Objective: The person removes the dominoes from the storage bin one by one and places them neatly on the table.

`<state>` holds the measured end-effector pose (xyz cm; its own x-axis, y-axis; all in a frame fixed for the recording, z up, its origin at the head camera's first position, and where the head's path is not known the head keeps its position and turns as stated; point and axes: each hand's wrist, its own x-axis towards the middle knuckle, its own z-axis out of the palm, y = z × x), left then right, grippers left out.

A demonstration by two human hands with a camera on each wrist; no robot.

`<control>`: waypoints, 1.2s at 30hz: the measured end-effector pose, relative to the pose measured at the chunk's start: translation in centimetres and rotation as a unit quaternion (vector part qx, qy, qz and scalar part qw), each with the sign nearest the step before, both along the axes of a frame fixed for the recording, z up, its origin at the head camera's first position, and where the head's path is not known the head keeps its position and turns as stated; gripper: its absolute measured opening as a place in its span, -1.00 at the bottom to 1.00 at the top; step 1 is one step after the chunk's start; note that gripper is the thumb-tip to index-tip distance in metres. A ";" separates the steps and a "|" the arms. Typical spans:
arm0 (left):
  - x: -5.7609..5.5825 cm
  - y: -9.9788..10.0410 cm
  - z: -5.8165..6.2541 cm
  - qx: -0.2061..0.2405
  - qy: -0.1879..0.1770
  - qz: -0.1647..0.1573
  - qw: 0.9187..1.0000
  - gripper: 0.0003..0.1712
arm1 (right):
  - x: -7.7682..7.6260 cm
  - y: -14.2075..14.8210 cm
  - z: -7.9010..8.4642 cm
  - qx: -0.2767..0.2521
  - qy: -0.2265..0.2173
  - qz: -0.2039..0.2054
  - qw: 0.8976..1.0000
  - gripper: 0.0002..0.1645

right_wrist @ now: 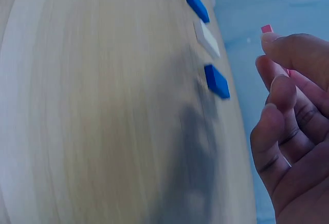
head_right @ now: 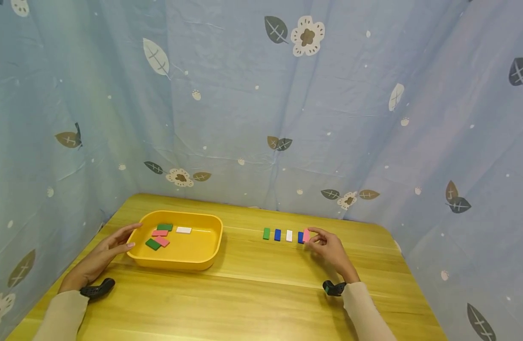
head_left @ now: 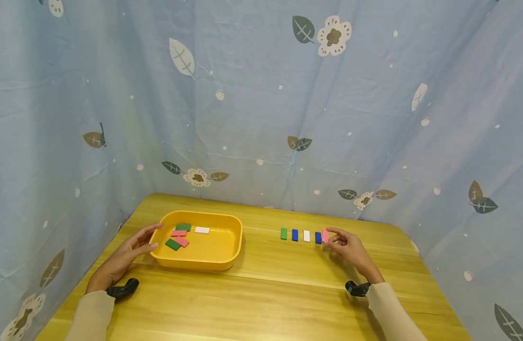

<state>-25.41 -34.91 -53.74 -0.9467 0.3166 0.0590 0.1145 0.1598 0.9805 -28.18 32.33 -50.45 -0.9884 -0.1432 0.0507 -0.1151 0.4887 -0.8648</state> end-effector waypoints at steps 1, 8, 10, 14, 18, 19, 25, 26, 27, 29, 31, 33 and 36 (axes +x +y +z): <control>0.0 0.0 0.0 0.002 0.001 -0.001 1.000 -0.31 | 0.1 0.3 0.0 0.001 0.000 -0.001 1.000 -0.41; 0.0 0.2 0.0 0.019 0.008 -0.012 1.000 -0.32 | 0.1 1.8 -0.4 0.007 -0.022 -0.001 1.000 -0.39; 0.1 0.1 0.1 0.011 0.007 -0.008 1.000 -0.31 | 0.0 1.9 -0.6 0.006 -0.036 -0.004 0.999 -0.40; 0.2 0.1 0.3 -0.005 0.003 -0.002 1.000 -0.29 | -0.4 2.1 -1.1 0.016 -0.046 0.000 0.999 -0.38; 0.1 0.0 0.3 -0.008 0.002 -0.005 1.000 -0.28 | -0.9 2.4 -1.6 0.031 -0.043 0.001 0.999 -0.38; 0.1 0.1 0.3 -0.008 0.002 -0.003 1.000 -0.29 | -1.0 2.5 -1.6 0.036 -0.041 0.003 0.999 -0.38; -0.1 0.1 0.1 0.011 -0.003 -0.008 1.000 -0.30 | -1.6 2.8 -1.6 0.059 -0.041 0.011 0.997 -0.37; -0.1 0.1 0.0 0.012 -0.002 -0.008 1.000 -0.30 | -1.7 2.8 -1.6 0.063 -0.040 0.013 0.997 -0.37; -0.1 0.0 0.0 0.010 0.000 -0.007 1.000 -0.29 | -1.8 2.8 -1.6 0.069 -0.039 0.015 0.997 -0.37; -0.1 0.0 0.0 0.003 0.001 -0.001 1.000 -0.29 | -2.0 2.8 -1.6 0.081 -0.034 0.023 0.996 -0.37; -0.1 -0.2 -0.1 -0.004 0.005 0.003 1.000 -0.29 | -2.2 2.9 -1.6 0.090 -0.031 0.026 0.995 -0.38; -0.1 -0.2 -0.1 -0.007 0.006 -0.002 1.000 -0.29 | -2.3 2.9 -1.7 0.099 -0.027 0.032 0.994 -0.38; -0.1 -0.3 -0.1 -0.009 0.007 -0.007 1.000 -0.29 | -2.4 3.1 -1.8 0.107 -0.031 0.035 0.993 -0.39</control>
